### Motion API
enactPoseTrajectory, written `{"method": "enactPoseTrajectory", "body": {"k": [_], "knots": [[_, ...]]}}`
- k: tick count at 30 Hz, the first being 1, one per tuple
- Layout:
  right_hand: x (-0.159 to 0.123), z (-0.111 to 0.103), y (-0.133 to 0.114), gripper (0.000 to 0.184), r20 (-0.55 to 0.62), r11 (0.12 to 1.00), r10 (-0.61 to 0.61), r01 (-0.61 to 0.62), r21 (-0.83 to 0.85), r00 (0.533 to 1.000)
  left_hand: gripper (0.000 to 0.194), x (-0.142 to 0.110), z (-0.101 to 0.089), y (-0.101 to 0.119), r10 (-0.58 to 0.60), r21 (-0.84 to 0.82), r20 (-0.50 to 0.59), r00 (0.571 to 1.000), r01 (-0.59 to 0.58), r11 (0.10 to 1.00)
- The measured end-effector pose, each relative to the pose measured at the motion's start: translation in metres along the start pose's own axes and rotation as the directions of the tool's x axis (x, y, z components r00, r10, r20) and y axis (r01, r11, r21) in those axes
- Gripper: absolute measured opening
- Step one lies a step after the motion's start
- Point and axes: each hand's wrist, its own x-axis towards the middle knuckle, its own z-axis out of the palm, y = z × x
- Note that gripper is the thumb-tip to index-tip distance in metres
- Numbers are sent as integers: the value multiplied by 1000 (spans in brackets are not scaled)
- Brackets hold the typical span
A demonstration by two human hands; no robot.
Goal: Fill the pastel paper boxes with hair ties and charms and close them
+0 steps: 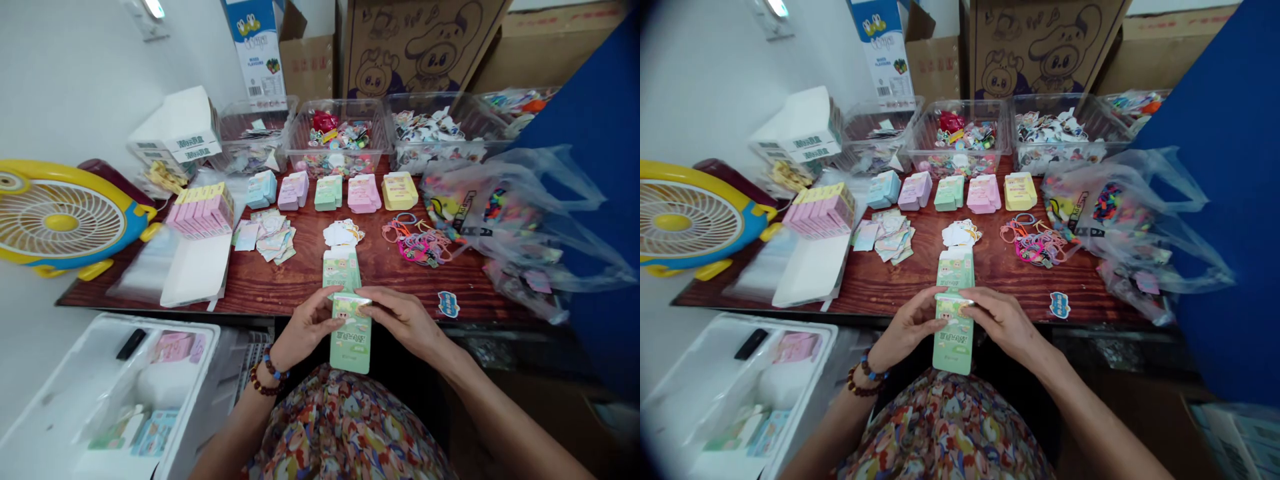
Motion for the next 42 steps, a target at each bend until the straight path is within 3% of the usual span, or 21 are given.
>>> {"method": "enactPoseTrajectory", "body": {"k": [5,10,13,15,17,19,21,23,24,26,27,30,33,35,37,42], "knots": [[8,0,5,20,30,989,3,-7,149,1000,41,2,-4,0,-15,77,26,1000,12,997],[26,5,12,23,165,951,140,-179,253,976,41,1,-14,5,-19,107,40,999,14,994],[50,14,17,24,112,852,301,-319,414,947,49,0,-29,5,44,95,-121,992,-32,995],[69,25,17,29,61,713,439,-390,583,896,53,0,-39,0,142,155,-238,961,-107,982],[87,43,12,33,104,575,521,-438,691,847,76,1,-48,-8,267,281,-292,918,-184,942],[101,65,4,34,214,497,512,-490,716,832,108,2,-54,-16,372,411,-325,869,-224,883],[112,87,-2,34,347,473,459,-556,683,818,119,4,-59,-22,460,496,-404,791,-233,836],[129,104,-3,30,488,541,379,-616,572,786,112,3,-65,-22,495,499,-497,712,-232,835],[141,110,-1,27,519,633,359,-611,475,775,108,3,-68,-22,490,485,-541,684,-222,846],[173,115,6,21,465,832,370,-510,220,804,98,0,-76,-20,456,458,-615,643,-179,871],[193,115,11,19,347,901,382,-429,66,856,92,-2,-79,-20,430,445,-643,634,-148,883],[252,114,24,15,123,926,374,-363,-104,919,75,-6,-89,-25,355,400,-685,636,-79,913],[290,119,34,34,39,919,363,-350,-183,931,72,-7,-95,-34,310,360,-690,654,-62,931],[298,124,42,38,25,911,369,-356,-207,929,76,-6,-97,-38,301,347,-695,653,-61,936],[297,128,50,28,25,905,390,-378,-197,921,79,-5,-97,-39,294,335,-696,655,-65,940],[286,127,63,15,38,871,490,-489,-35,871,73,-5,-96,-31,304,374,-643,703,-58,926]]}}
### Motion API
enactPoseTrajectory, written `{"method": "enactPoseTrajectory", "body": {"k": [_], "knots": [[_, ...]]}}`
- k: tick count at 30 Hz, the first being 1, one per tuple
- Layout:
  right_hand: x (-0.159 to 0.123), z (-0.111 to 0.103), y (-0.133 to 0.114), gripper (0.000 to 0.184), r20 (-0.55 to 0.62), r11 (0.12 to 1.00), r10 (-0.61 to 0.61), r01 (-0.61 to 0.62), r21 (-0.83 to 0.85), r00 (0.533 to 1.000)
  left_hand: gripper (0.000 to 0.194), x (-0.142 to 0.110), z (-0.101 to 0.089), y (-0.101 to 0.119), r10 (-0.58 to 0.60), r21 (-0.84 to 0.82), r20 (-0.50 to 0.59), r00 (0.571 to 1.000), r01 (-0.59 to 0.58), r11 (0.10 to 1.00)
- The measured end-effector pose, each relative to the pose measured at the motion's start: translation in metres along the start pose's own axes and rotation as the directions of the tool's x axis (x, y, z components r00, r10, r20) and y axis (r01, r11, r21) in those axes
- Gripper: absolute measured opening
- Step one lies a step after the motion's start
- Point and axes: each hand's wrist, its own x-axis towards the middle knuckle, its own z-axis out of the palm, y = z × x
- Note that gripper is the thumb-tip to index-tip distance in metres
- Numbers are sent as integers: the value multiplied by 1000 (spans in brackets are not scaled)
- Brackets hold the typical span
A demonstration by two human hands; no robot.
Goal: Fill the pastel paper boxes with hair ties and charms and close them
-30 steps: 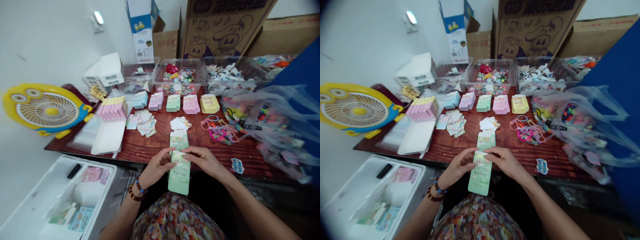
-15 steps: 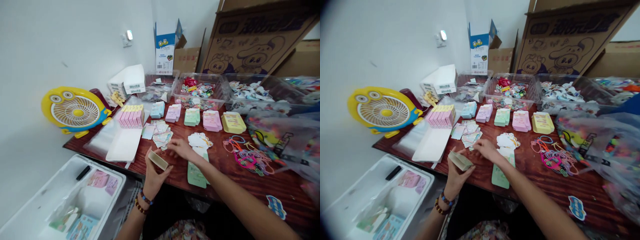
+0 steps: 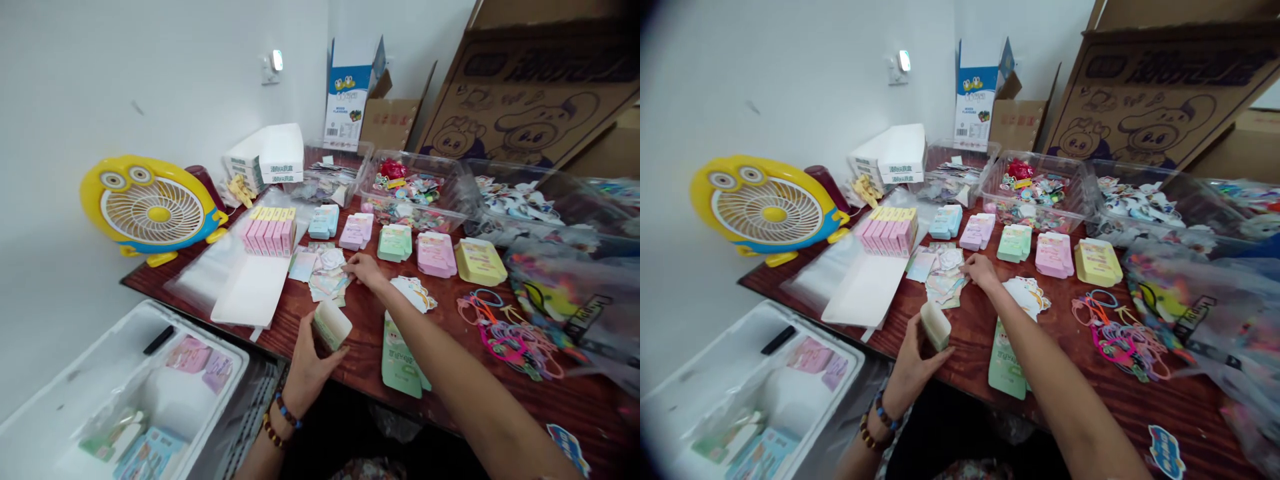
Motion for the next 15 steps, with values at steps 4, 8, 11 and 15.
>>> {"method": "enactPoseTrajectory", "body": {"k": [4,8,11,15], "knots": [[-12,-18,1,12,-90,986,32,-17,165,995,70,-1,-2,7,32,79,-19,999,-30,996],[-46,-46,3,13,-212,963,-5,62,264,977,66,-1,-1,11,55,191,-67,996,-42,981],[-89,-64,5,22,-215,889,-38,131,439,976,64,1,4,15,108,324,-55,993,-85,942],[-150,-77,7,30,-255,799,-111,239,552,961,62,3,16,23,182,424,52,982,-186,886]]}}
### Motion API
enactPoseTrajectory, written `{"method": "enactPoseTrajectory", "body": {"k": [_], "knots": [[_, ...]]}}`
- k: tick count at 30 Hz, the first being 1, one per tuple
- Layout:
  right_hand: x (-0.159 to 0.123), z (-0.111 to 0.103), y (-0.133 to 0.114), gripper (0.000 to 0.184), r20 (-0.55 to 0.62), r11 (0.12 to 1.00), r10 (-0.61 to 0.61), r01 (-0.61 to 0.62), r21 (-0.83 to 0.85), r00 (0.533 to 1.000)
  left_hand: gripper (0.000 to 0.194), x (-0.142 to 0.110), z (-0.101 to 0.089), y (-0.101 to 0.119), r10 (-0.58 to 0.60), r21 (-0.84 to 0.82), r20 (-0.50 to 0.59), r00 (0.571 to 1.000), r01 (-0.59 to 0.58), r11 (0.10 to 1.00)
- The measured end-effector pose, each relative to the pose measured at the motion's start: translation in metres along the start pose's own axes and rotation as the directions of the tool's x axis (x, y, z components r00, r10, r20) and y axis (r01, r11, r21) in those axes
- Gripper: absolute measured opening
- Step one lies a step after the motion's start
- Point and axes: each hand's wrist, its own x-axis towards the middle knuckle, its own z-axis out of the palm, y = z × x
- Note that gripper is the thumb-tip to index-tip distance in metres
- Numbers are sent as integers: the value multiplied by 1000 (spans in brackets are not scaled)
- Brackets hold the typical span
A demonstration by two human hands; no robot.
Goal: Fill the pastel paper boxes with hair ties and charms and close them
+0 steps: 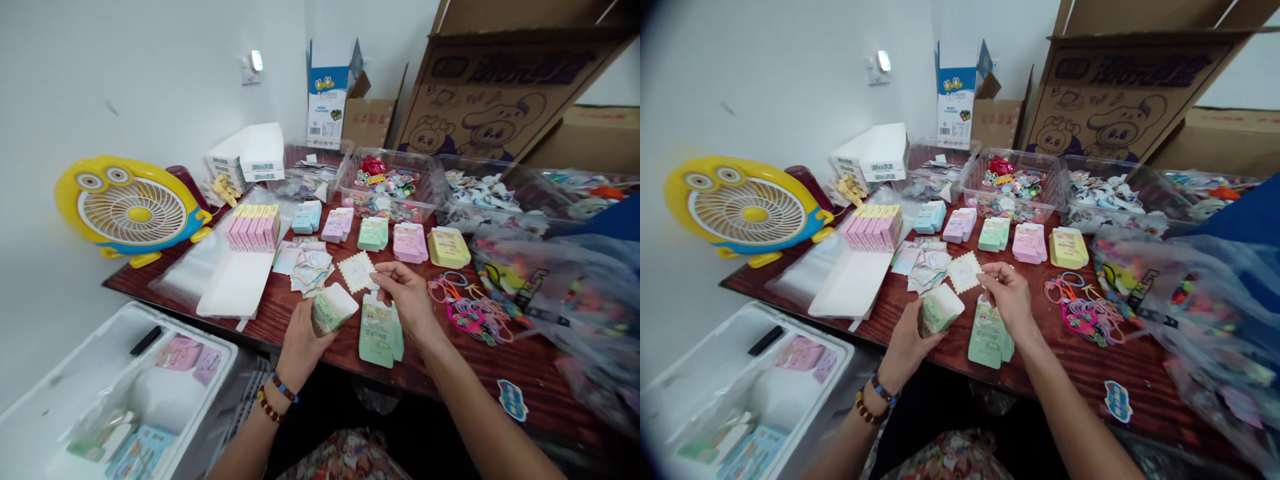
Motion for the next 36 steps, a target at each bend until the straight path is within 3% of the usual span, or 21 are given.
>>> {"method": "enactPoseTrajectory", "body": {"k": [4,8,16,23,26,29,32,34,36], "knots": [[-38,-12,-4,24,-38,991,-32,26,-128,999,65,-1,8,14,56,44,89,994,-60,997],[-54,-26,1,21,-13,990,-17,15,-137,1000,73,-4,11,21,63,60,140,988,-72,996],[-63,-50,-1,19,85,976,-18,36,-213,996,82,-4,10,23,160,54,269,950,-181,982],[-62,-53,4,17,58,969,-19,33,-244,998,81,-5,11,27,177,50,313,933,-202,978],[-61,-52,7,14,117,946,-4,42,-322,993,82,-5,12,28,179,37,319,931,-201,979],[-62,-52,6,14,165,856,-54,130,-500,985,81,-6,12,26,165,55,293,942,-189,980],[-69,-53,4,17,210,673,-186,280,-685,960,80,-6,12,25,155,88,288,945,-188,978],[-75,-54,4,22,290,561,-236,373,-739,928,80,-6,14,27,160,108,286,945,-198,974],[-78,-55,5,27,370,518,-248,446,-730,895,80,-6,17,30,176,123,286,942,-219,968]]}}
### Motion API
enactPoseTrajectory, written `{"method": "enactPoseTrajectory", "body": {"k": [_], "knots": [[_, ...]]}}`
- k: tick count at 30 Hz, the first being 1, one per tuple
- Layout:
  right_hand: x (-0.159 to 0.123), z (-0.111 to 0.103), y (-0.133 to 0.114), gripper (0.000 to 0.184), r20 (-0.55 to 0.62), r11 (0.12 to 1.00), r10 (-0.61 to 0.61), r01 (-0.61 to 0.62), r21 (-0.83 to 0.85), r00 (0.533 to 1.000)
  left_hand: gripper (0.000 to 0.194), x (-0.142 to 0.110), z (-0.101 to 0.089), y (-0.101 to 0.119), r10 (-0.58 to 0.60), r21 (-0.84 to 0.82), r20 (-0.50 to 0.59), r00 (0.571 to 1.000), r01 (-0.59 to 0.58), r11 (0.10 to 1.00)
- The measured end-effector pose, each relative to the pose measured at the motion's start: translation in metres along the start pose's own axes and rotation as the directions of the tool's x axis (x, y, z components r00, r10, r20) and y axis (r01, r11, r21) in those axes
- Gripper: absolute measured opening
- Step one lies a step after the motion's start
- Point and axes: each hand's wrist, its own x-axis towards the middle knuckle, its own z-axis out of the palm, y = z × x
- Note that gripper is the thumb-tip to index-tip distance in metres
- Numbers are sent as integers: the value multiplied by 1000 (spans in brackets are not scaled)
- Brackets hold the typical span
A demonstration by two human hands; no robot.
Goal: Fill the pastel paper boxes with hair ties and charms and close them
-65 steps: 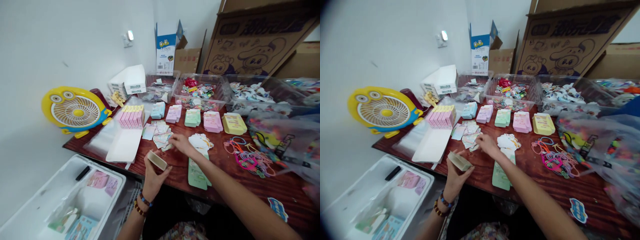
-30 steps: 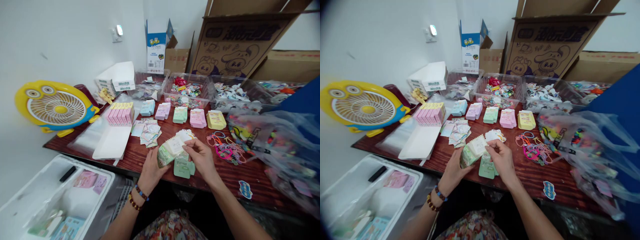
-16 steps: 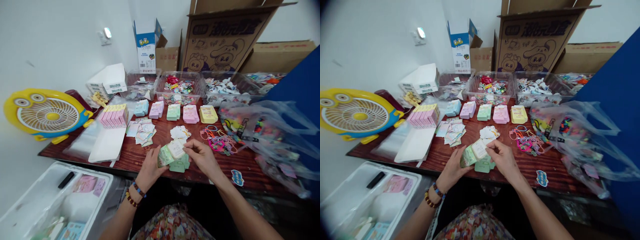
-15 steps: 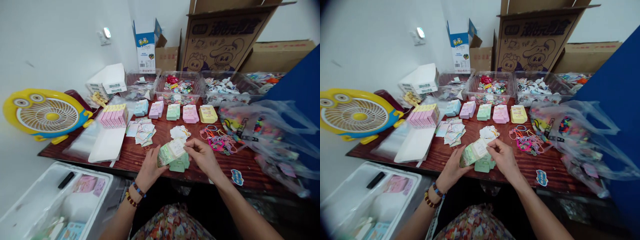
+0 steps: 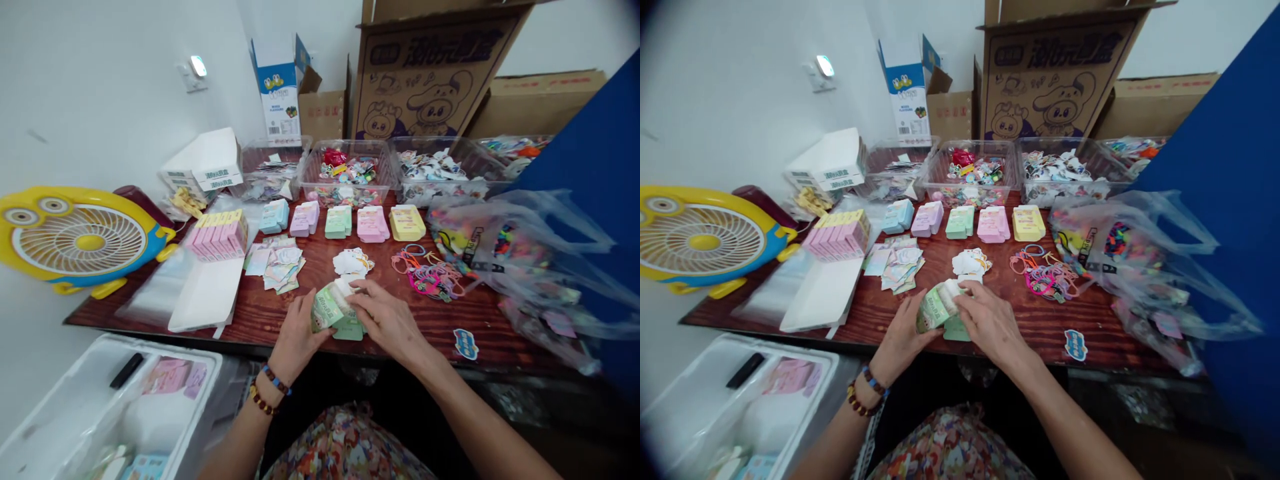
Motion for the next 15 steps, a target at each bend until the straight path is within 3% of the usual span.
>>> {"method": "enactPoseTrajectory", "body": {"k": [3,6,9,12,15], "knots": [[-3,0,3,28,-3,991,-32,32,129,999,79,3,4,3,42,5,13,999,-43,999],[-3,-6,12,24,-75,957,32,-9,291,997,75,6,7,1,78,-18,2,997,-78,997],[-6,-17,32,22,-121,940,99,-52,338,988,68,10,9,-5,82,-22,-24,996,-82,996],[-16,-35,68,18,-131,955,218,-184,231,967,67,13,11,-8,94,-9,-58,994,-94,995],[-29,-54,109,21,-140,887,427,-444,-126,893,66,13,15,-1,111,-25,-55,992,-113,993]]}}
